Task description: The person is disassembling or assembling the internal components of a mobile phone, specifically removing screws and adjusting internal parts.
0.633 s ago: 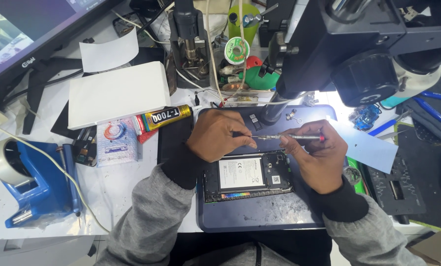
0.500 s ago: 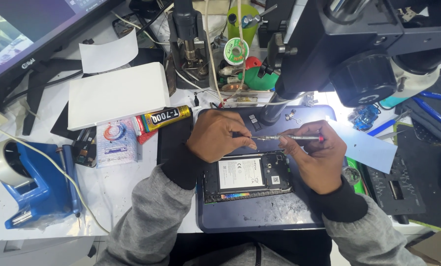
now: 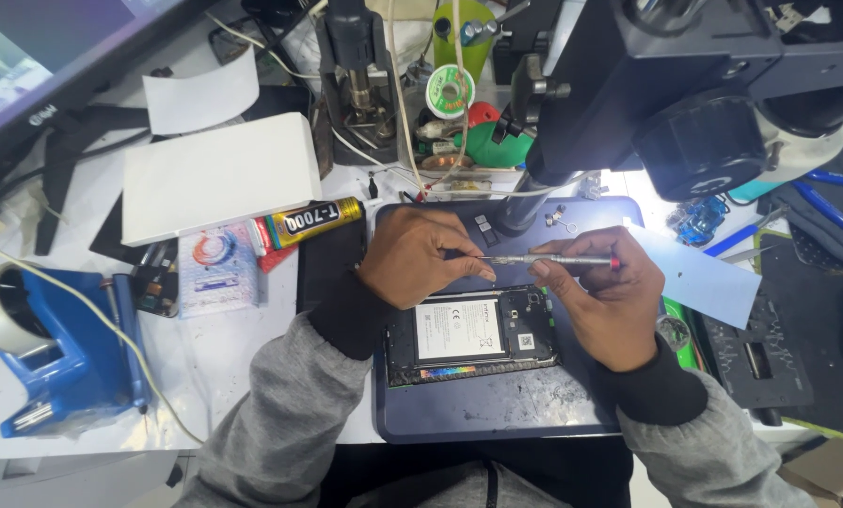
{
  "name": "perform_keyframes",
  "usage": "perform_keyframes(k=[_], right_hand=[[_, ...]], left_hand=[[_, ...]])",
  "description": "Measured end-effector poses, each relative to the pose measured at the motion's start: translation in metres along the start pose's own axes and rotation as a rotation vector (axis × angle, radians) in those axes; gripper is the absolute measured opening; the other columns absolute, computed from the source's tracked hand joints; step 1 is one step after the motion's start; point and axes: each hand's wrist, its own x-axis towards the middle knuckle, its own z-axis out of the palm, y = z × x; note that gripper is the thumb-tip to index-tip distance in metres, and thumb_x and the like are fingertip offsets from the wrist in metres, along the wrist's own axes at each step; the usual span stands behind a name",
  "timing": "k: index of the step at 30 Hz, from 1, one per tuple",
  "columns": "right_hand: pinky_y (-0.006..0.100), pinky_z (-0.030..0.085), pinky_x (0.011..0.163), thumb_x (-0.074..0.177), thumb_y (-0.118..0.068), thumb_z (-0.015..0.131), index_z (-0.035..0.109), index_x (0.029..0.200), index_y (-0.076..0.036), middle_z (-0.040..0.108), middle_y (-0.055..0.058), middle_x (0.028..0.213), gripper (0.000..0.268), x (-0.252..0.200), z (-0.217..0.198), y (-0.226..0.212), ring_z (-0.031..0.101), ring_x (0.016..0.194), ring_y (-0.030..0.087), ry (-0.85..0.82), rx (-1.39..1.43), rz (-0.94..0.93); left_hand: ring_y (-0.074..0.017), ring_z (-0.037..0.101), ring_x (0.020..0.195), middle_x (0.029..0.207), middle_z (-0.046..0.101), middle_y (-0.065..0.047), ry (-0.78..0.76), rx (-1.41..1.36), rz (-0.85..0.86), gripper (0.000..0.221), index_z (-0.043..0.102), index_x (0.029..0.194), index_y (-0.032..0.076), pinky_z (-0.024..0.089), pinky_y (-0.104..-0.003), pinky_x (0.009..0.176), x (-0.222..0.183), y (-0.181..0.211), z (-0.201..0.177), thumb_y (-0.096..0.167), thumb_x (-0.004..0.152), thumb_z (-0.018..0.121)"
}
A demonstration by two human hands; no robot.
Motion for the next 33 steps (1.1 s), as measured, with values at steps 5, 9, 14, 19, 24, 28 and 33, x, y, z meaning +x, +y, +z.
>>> perform_keyframes(k=[5, 9, 14, 19, 24, 28, 33], right_hand=[[0.046, 0.064, 0.064, 0.083, 0.009, 0.079, 0.056, 0.09, 0.01, 0.074, 0.034, 0.086, 0.024, 0.0, -0.006, -0.011, 0.078, 0.078, 0.04, -0.047, -0.135, -0.008], [0.035, 0.061, 0.06, 0.082, 0.003, 0.083, 0.059, 0.088, 0.005, 0.078, 0.024, 0.087, 0.024, 0.009, 0.0, -0.019, 0.077, 0.076, 0.023, -0.058, -0.153, 0.013], [0.033, 0.059, 0.059, 0.082, 0.004, 0.082, 0.06, 0.085, 0.003, 0.079, 0.021, 0.087, 0.023, 0.016, -0.011, -0.032, 0.079, 0.075, 0.025, -0.128, -0.226, -0.068], [0.031, 0.068, 0.079, 0.094, 0.003, 0.07, 0.055, 0.099, -0.001, 0.075, 0.021, 0.107, 0.016, 0.0, -0.025, -0.052, 0.08, 0.092, 0.026, -0.178, -0.268, 0.041], [0.023, 0.057, 0.068, 0.091, -0.01, 0.077, 0.061, 0.096, -0.009, 0.079, 0.004, 0.103, 0.017, -0.001, -0.03, -0.059, 0.076, 0.084, 0.012, -0.195, -0.641, 0.02], [0.026, 0.055, 0.074, 0.088, -0.01, 0.072, 0.063, 0.096, -0.013, 0.079, -0.003, 0.098, 0.013, 0.0, -0.021, -0.064, 0.066, 0.069, 0.012, -0.293, -0.724, 0.021], [0.026, 0.058, 0.08, 0.086, -0.011, 0.068, 0.065, 0.097, -0.014, 0.079, -0.007, 0.097, 0.012, 0.006, -0.019, -0.065, 0.073, 0.074, 0.01, -0.363, -0.734, 0.047]], left_hand=[[-0.015, 0.062, 0.045, 0.078, 0.078, -0.012, 0.019, 0.016, -0.001, 0.009, 0.081, 0.086, 0.006, 0.041, -0.024, 0.036, -0.003, -0.001, 0.008, 0.015, 0.086, 0.084], [-0.0186, 0.068, 0.051, 0.078, 0.077, -0.008, 0.067, 0.009, -0.043, 0.009, 0.082, 0.086, 0.009, 0.047, -0.025, 0.041, -0.005, -0.006, 0.014, 0.015, 0.082, 0.087], [-0.0234, 0.069, 0.059, 0.082, 0.077, -0.007, 0.104, 0.037, 0.035, 0.014, 0.081, 0.088, 0.011, 0.052, -0.032, 0.047, 0.002, -0.002, 0.016, 0.018, 0.078, 0.089], [-0.0173, 0.063, 0.062, 0.087, 0.072, 0.006, -0.01, 0.221, -0.11, 0.061, 0.081, 0.108, 0.02, 0.05, -0.038, 0.06, -0.015, -0.002, 0.021, 0.061, 0.064, 0.09], [-0.0203, 0.069, 0.086, 0.091, 0.072, 0.009, -0.188, 0.297, -0.218, 0.059, 0.082, 0.103, 0.025, 0.05, -0.047, 0.066, -0.012, 0.002, 0.021, 0.068, 0.063, 0.085], [-0.0273, 0.069, 0.083, 0.087, 0.073, 0.004, -0.275, 0.343, -0.17, 0.058, 0.083, 0.101, 0.021, 0.049, -0.051, 0.059, -0.017, 0.003, 0.026, 0.068, 0.067, 0.084], [-0.0286, 0.068, 0.077, 0.083, 0.071, 0.003, -0.285, 0.341, -0.142, 0.053, 0.083, 0.096, 0.02, 0.048, -0.051, 0.055, -0.019, -0.002, 0.033, 0.066, 0.069, 0.085]])
